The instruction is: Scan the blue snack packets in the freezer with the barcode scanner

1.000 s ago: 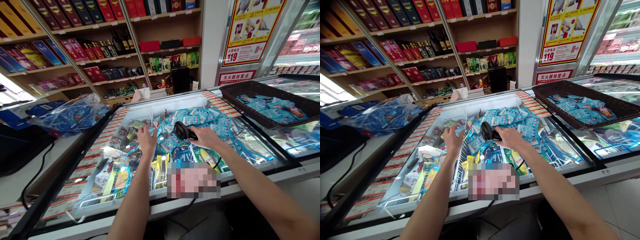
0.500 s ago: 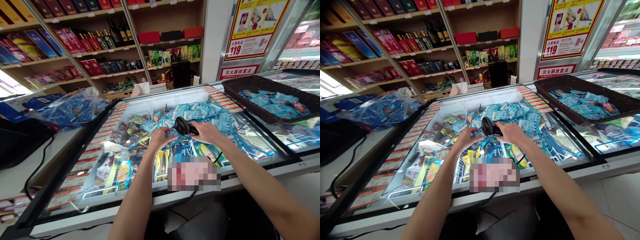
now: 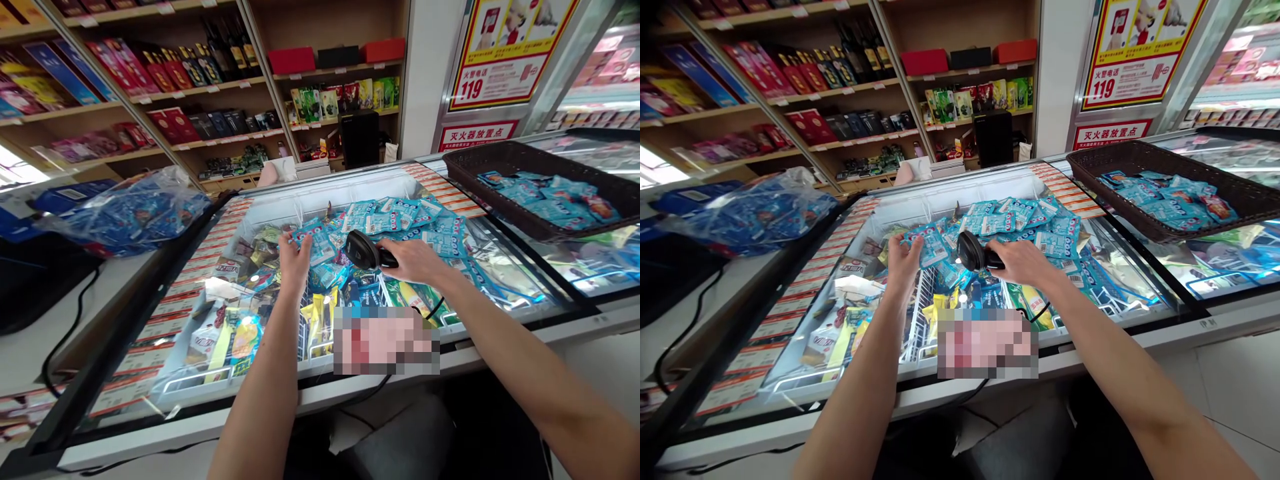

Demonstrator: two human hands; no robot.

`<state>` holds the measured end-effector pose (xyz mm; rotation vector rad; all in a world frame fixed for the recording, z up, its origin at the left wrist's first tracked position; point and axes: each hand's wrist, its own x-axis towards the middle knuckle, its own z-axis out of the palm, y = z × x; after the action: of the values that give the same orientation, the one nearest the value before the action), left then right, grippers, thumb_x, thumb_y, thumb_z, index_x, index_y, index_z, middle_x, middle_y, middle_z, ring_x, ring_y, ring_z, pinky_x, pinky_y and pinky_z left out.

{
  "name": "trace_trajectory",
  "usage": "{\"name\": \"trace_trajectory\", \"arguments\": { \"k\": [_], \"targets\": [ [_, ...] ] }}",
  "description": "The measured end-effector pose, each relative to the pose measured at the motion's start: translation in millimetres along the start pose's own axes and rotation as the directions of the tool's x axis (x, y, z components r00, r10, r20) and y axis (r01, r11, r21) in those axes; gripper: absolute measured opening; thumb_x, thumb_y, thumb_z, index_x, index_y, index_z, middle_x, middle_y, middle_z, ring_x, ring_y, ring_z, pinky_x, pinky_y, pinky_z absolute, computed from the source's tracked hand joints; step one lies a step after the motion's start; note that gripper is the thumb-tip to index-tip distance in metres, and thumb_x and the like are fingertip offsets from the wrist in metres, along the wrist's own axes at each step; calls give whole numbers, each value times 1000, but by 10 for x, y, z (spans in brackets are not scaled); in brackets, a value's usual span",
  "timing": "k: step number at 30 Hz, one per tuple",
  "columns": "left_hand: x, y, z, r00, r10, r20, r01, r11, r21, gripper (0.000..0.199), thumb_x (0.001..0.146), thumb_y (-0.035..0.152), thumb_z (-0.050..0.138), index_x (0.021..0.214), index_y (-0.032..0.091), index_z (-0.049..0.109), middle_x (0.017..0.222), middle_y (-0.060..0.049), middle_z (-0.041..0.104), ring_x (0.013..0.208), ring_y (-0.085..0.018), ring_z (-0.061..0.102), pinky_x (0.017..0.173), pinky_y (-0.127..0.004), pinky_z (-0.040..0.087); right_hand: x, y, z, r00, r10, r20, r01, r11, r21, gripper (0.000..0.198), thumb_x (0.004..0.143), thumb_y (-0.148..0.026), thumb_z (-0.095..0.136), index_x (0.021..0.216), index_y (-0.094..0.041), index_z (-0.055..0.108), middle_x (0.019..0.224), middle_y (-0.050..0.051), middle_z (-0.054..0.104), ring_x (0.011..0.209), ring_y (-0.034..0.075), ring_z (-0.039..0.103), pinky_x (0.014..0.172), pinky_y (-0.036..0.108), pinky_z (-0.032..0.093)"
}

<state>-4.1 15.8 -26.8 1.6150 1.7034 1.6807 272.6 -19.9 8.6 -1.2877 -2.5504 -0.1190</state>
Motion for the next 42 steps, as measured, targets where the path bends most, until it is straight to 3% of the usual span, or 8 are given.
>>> {"name": "trace_trajectory", "arguments": {
  "k": [6, 17, 21, 28, 42],
  "targets": [
    [-1, -3, 10, 999, -27, -33, 25, 997, -68, 54, 76, 57, 54, 112, 19, 46, 75, 1, 47, 62, -9, 47, 53, -21, 40, -3, -21, 0, 999, -42, 14, 42, 999, 34, 39, 81, -39, 51, 115, -20, 49, 85, 5, 67, 72, 20, 60, 58, 27, 31],
    [-20, -83, 62, 994, -87, 59, 92, 991, -96, 54, 80, 56, 48, 121, 21, 40, 74, 2, 39, 59, -8, 46, 53, -21, 43, -7, -26, 29, 998, -59, -16, 59, 998, 28, 38, 80, -41, 52, 113, -22, 49, 85, 4, 67, 69, 20, 61, 56, 28, 30],
    [-42, -34, 61, 994, -70, 88, 74, 996, -39, 53, 82, 55, 46, 122, 21, 40, 79, -1, 46, 64, -9, 49, 54, -20, 43, -10, -43, 14, 997, -78, -13, 79, 996, 39, 40, 80, -43, 52, 114, -21, 49, 85, 4, 67, 71, 21, 61, 56, 28, 30],
    [-62, 7, 78, 987, -69, 147, 82, 993, -86, 55, 81, 56, 47, 123, 22, 39, 92, -5, 54, 63, -9, 52, 52, -20, 43, 0, -57, 27, 998, -69, 9, 68, 997, 25, 43, 80, -42, 51, 117, -21, 48, 90, 5, 67, 73, 20, 60, 57, 28, 30],
    [-70, -15, 78, 990, -30, 138, 35, 999, -38, 54, 81, 56, 47, 122, 22, 43, 77, -1, 49, 59, -9, 48, 53, -21, 44, 6, -130, -13, 996, -86, -6, 86, 996, 31, 41, 80, -42, 50, 116, -23, 49, 90, 4, 68, 76, 21, 61, 60, 28, 32]
  ]
}}
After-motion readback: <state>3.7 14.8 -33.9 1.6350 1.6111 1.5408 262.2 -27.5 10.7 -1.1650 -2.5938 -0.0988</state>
